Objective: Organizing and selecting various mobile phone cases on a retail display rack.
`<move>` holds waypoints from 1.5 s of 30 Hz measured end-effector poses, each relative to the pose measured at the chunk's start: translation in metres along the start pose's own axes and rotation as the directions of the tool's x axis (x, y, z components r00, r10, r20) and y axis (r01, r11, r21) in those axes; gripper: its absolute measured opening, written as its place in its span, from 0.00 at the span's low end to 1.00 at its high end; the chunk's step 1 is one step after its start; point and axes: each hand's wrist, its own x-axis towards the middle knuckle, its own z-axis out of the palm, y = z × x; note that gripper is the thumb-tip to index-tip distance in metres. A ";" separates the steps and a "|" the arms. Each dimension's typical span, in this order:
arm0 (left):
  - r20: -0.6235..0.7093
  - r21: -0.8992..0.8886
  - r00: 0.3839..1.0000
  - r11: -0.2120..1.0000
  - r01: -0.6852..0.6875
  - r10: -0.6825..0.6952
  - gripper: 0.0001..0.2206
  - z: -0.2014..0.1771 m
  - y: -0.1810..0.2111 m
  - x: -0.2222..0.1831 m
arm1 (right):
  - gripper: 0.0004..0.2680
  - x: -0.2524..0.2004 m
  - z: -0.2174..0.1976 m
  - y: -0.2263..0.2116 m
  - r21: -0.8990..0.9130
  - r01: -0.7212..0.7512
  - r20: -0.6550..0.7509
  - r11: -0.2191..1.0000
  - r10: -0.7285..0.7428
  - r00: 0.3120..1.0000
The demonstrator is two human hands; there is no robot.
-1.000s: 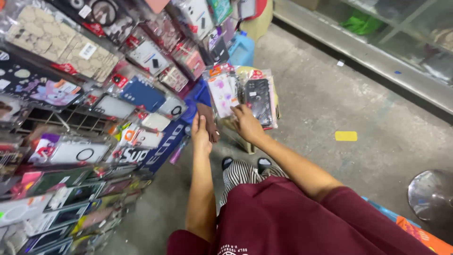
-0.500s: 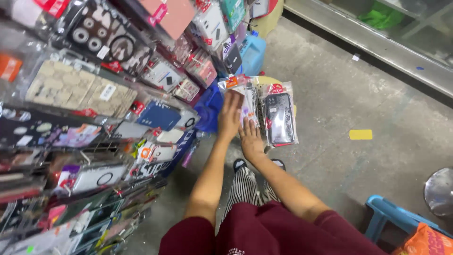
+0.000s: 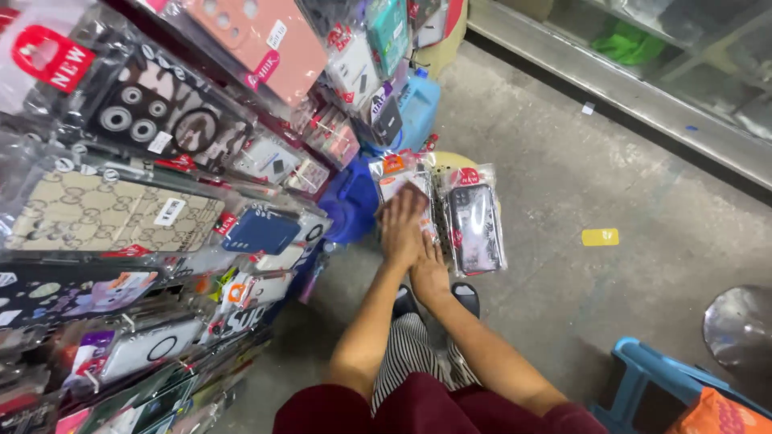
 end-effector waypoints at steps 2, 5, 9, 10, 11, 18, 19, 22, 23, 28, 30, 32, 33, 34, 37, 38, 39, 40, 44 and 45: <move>0.466 0.095 0.884 0.991 -0.094 0.039 0.32 0.000 0.013 -0.003 | 0.20 0.001 0.004 0.002 -0.031 -0.002 -0.057 1.000 0.000 0.998; 0.441 0.084 0.893 0.987 -0.138 0.088 0.27 0.015 -0.008 0.048 | 0.24 -0.004 -0.016 -0.001 -0.033 0.033 0.014 0.999 -0.033 0.999; 0.352 0.084 0.931 0.994 0.074 -0.099 0.26 0.040 -0.054 0.085 | 0.28 -0.006 -0.035 -0.006 -0.010 0.015 0.028 1.000 -0.015 0.999; 0.264 0.013 0.947 0.983 0.184 -0.180 0.27 0.057 -0.069 0.079 | 0.29 -0.005 -0.032 -0.004 0.020 0.019 0.028 1.000 -0.020 0.999; 0.180 -0.067 0.947 0.957 0.283 -0.268 0.28 0.074 -0.085 0.072 | 0.29 -0.004 -0.029 -0.003 0.050 0.023 0.027 0.998 -0.024 0.999; 0.093 -0.599 0.967 0.763 0.244 -0.236 0.28 -0.020 -0.013 -0.065 | 0.26 0.005 -0.010 -0.011 -0.035 -0.021 -0.082 0.999 0.018 0.996; 0.158 -0.582 0.965 0.770 0.261 -0.208 0.29 -0.023 -0.017 -0.079 | 0.23 0.005 -0.006 -0.011 -0.053 -0.007 -0.195 0.999 -0.004 0.981; 0.292 -0.556 0.929 0.749 0.360 -0.230 0.28 -0.030 -0.024 -0.098 | 0.16 0.025 0.026 -0.005 -0.115 0.015 -0.492 0.993 -0.070 0.868; 0.352 -0.539 0.895 0.722 0.433 -0.273 0.26 -0.032 -0.029 -0.097 | 0.13 0.037 0.039 -0.002 -0.156 0.020 -0.663 0.988 -0.120 0.739; 0.395 -0.628 0.827 0.539 0.561 -0.400 0.23 -0.041 -0.033 -0.077 | 0.13 0.044 0.012 -0.002 -0.239 -0.019 -0.730 0.971 -0.166 0.663; 0.412 -0.638 0.789 0.474 0.606 -0.455 0.23 -0.049 -0.030 -0.075 | 0.17 0.030 -0.007 -0.005 -0.296 -0.016 -0.751 0.955 -0.222 0.622; 0.404 -0.683 0.750 0.372 0.629 -0.524 0.22 -0.049 -0.030 -0.071 | 0.21 0.016 -0.032 -0.007 -0.123 -0.040 -0.709 0.992 -0.060 0.703; 0.403 -0.684 0.752 0.375 0.626 -0.522 0.22 -0.053 -0.027 -0.068 | 0.21 0.012 -0.039 -0.003 -0.122 -0.042 -0.711 0.992 -0.058 0.701; 0.424 -0.692 0.726 0.324 0.645 -0.542 0.22 -0.057 -0.025 -0.066 | 0.23 0.006 -0.045 0.000 0.104 0.012 -0.705 0.994 0.066 0.706; 0.450 -0.712 0.690 0.238 0.660 -0.567 0.22 -0.058 -0.024 -0.062 | 0.22 -0.016 -0.068 0.007 0.482 0.191 -0.718 0.855 0.261 0.645; 0.453 -0.726 0.680 0.204 0.656 -0.576 0.22 -0.058 -0.025 -0.063 | 0.19 -0.026 -0.075 0.008 0.601 0.329 -0.739 0.729 0.350 0.576; 0.457 -0.722 0.674 0.200 0.662 -0.580 0.22 -0.063 -0.023 -0.064 | 0.19 -0.031 -0.070 0.000 0.604 0.325 -0.734 0.728 0.349 0.582; 0.476 -0.747 0.653 0.121 0.653 -0.589 0.22 -0.068 -0.023 -0.059 | 0.17 -0.032 -0.069 -0.007 0.742 0.405 -0.658 0.534 0.469 0.588; 0.529 -0.777 0.627 -0.029 0.628 -0.571 0.22 -0.101 -0.006 -0.045 | 0.14 0.020 -0.020 -0.021 0.831 0.369 -0.053 -0.417 0.601 0.798; 0.530 -0.775 0.627 -0.026 0.631 -0.571 0.22 -0.091 -0.018 -0.049 | 0.14 0.051 0.019 -0.015 0.829 0.369 -0.050 -0.420 0.601 0.797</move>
